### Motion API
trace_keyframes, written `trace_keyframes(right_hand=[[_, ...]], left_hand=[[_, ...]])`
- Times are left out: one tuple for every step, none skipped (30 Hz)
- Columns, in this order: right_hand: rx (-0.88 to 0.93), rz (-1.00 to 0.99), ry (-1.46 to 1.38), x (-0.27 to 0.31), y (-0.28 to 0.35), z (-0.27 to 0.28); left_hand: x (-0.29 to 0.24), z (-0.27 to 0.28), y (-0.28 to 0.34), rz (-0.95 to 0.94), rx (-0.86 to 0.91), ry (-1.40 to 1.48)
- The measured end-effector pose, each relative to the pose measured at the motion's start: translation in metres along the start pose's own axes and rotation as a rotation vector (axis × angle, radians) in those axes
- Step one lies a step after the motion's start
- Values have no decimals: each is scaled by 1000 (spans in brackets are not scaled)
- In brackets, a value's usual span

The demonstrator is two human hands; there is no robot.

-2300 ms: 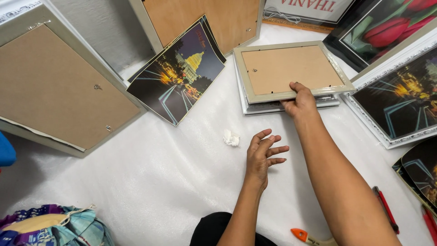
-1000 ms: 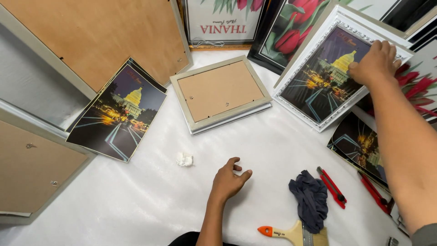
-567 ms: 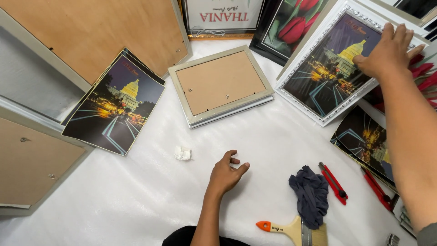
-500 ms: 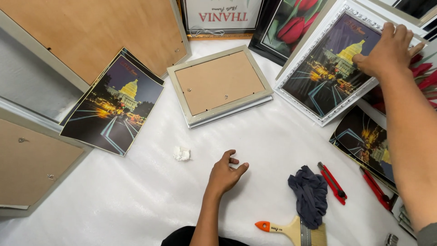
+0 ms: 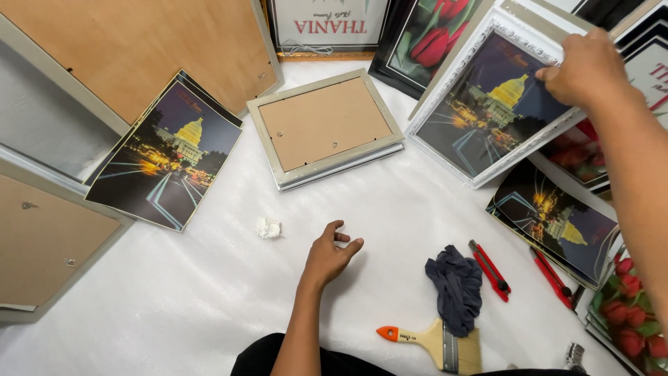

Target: Cleaning a picture frame glass and applying adhesive to the frame edges

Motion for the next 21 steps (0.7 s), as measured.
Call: trace_keyframes(right_hand=[[136, -22, -248, 21, 19, 57], [131, -23, -244, 24, 29, 66], [168, -77, -280, 28, 38, 74], [205, -130, -316, 32, 46, 82], [200, -130, -314, 32, 55, 90], [198, -148, -344, 31, 63, 98], [199, -167, -373, 31, 73, 104], [197, -169, -372, 24, 79, 108], [162, -174, -308, 18, 85, 112], [128, -177, -244, 12, 90, 115], [129, -177, -243, 7, 105, 125], [76, -120, -283, 2, 120, 136], [23, -62, -324, -1, 134, 145], [25, -61, -324, -1, 153, 157], [-9, 23, -515, 2, 171, 169], [-44, 107, -706, 4, 189, 180], [-38, 111, -711, 9, 204, 182], [-34, 146, -839, 13, 220, 183], [-31, 179, -966, 16, 235, 185], [-26, 180, -968, 25, 249, 191], [-7, 163, -998, 34, 263, 196]], left_hand=[[0, 0, -1, -11, 0, -1], [-1, 0, 3, -17, 0, 1], [-3, 2, 6, -13, 3, 33], [-5, 3, 9, -9, 5, 65], [-7, 4, 11, -14, 5, 67], [-9, 5, 12, -5, 26, 152], [-10, 6, 15, 6, 49, 236], [-10, 7, 15, 3, 50, 236], [-10, 7, 16, -7, 64, 313], [-10, 7, 16, -16, 77, 391], [-14, 8, 21, -15, 78, 392], [-19, 9, 24, 9, 109, 466], [-22, 10, 28, 34, 139, 541], [-20, 9, 26, 36, 139, 541], [-18, 8, 24, 41, 206, 622], [-16, 7, 22, 46, 274, 704], [-9, 8, 19, 52, 268, 704], [-4, 7, 15, 20, 412, 802], [0, 5, 11, -13, 561, 898], [6, 8, 9, -9, 558, 899], [10, 10, 5, -64, 614, 979]])
Point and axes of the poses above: each hand's wrist, its own y-axis away from the middle knuckle, its own z-axis out of the back of the hand, x = y × z, the point moved 1 cm from there along -y, towards the middle knuckle, and after that the axes turned 5 degrees about x, right-handed, at the moved point
